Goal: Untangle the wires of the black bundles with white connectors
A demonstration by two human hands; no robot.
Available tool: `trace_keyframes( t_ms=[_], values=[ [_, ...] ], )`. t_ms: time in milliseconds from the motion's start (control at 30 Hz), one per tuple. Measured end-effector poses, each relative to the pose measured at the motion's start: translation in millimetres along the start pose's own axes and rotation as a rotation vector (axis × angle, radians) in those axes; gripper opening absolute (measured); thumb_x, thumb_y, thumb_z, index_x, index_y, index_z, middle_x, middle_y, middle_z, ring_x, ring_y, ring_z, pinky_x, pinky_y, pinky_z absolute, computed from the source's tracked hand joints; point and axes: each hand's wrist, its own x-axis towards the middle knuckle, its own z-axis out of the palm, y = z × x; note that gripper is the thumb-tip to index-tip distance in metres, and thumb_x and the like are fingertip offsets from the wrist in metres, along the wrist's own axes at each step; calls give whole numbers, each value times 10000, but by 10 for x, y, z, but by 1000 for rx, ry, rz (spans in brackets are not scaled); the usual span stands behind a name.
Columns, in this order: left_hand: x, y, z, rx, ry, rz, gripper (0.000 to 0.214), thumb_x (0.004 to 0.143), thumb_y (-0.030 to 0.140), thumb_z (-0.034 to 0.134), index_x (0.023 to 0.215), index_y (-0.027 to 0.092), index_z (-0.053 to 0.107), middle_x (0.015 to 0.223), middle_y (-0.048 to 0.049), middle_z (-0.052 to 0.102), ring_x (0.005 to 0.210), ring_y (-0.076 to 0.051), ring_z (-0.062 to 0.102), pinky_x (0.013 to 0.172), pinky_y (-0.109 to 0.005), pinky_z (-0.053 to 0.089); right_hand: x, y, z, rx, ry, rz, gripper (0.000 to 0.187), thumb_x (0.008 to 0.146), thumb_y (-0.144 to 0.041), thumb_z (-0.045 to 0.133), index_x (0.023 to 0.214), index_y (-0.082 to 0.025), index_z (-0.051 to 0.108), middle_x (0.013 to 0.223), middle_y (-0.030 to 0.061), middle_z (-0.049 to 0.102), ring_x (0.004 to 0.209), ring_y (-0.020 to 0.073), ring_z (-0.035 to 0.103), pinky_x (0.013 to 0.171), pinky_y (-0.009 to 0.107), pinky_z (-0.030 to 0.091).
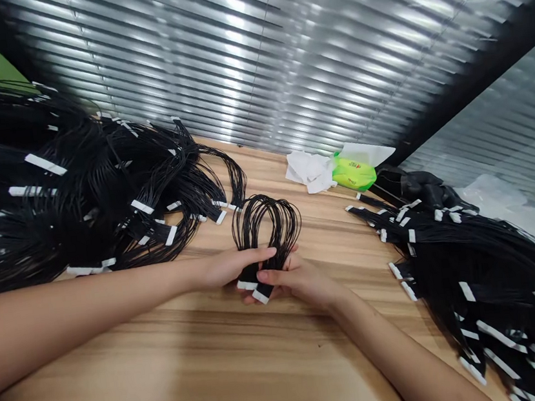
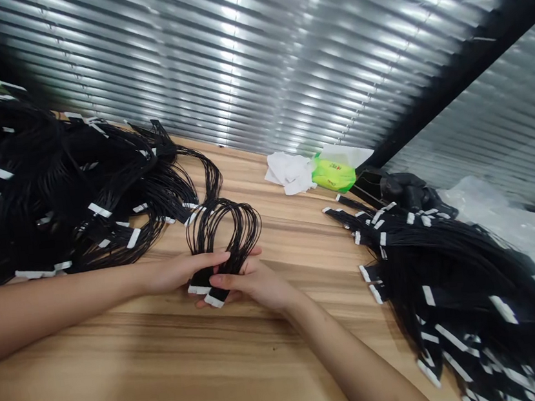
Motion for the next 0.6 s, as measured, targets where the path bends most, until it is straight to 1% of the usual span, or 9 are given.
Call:
trace_keyframes(
  t_ms=[33,67,100,133,200,267,367,433,600],
  values=[
    [-12,11,12,-53,-73,-57,523,895,580,400,1175,177,582,544,0,589,391,-98,440,358,-203,237,-5,-3,10,5,-10,0,305,789,-405,700,967,-158,720,937,83,761,740,172,730,746,290,535],
    [-17,16,17,-80,-93,-79,531,899,564,411,1244,180,535,555,4,589,388,-92,425,365,-204,218,-9,-10,8,11,-13,6,304,790,-399,701,972,-155,717,930,83,762,741,172,730,747,289,537],
    [-16,15,15,-100,-138,-109,543,905,552,416,1287,175,497,572,3,592,397,-87,418,378,-205,217,-11,-18,-4,19,-17,16,310,788,-394,705,981,-153,712,913,82,765,744,175,731,745,290,539],
    [-10,7,9,-115,-134,-100,544,907,540,429,1283,154,501,576,0,589,406,-83,410,393,-208,222,-12,-28,-22,28,-26,26,324,784,-394,710,999,-153,704,894,80,767,747,180,733,740,292,543],
    [7,-19,-6,-144,-151,-71,542,905,543,448,1203,106,563,590,-19,593,446,-86,424,430,-215,255,-13,-47,-64,37,-54,38,366,779,-410,711,1037,-152,681,863,78,769,743,189,735,720,293,552],
    [20,-45,-13,-184,-210,-63,551,900,567,440,1087,82,623,613,-44,609,506,-105,466,474,-225,296,-18,-66,-101,22,-81,37,387,784,-432,697,1048,-151,663,835,75,769,708,189,737,665,273,556],
    [20,-52,-3,-252,-313,-105,540,885,579,441,952,91,661,668,-72,640,583,-134,513,533,-246,348,-37,-94,-131,-15,-112,45,384,803,-446,664,1056,-158,632,807,75,766,661,197,737,525,227,526],
    [12,-37,10,-266,-339,-128,517,882,567,447,907,102,671,722,-82,657,608,-137,525,538,-248,350,-53,-108,-134,-31,-131,53,390,810,-453,649,1065,-159,619,803,79,764,654,208,738,473,214,501],
    [13,-30,25,-124,-314,-110,572,889,621,400,946,126,683,752,-75,665,584,-118,523,485,-231,286,-75,-109,-77,-64,-74,20,302,849,-421,602,926,-133,655,816,87,760,672,200,738,538,237,535]
  ],
)
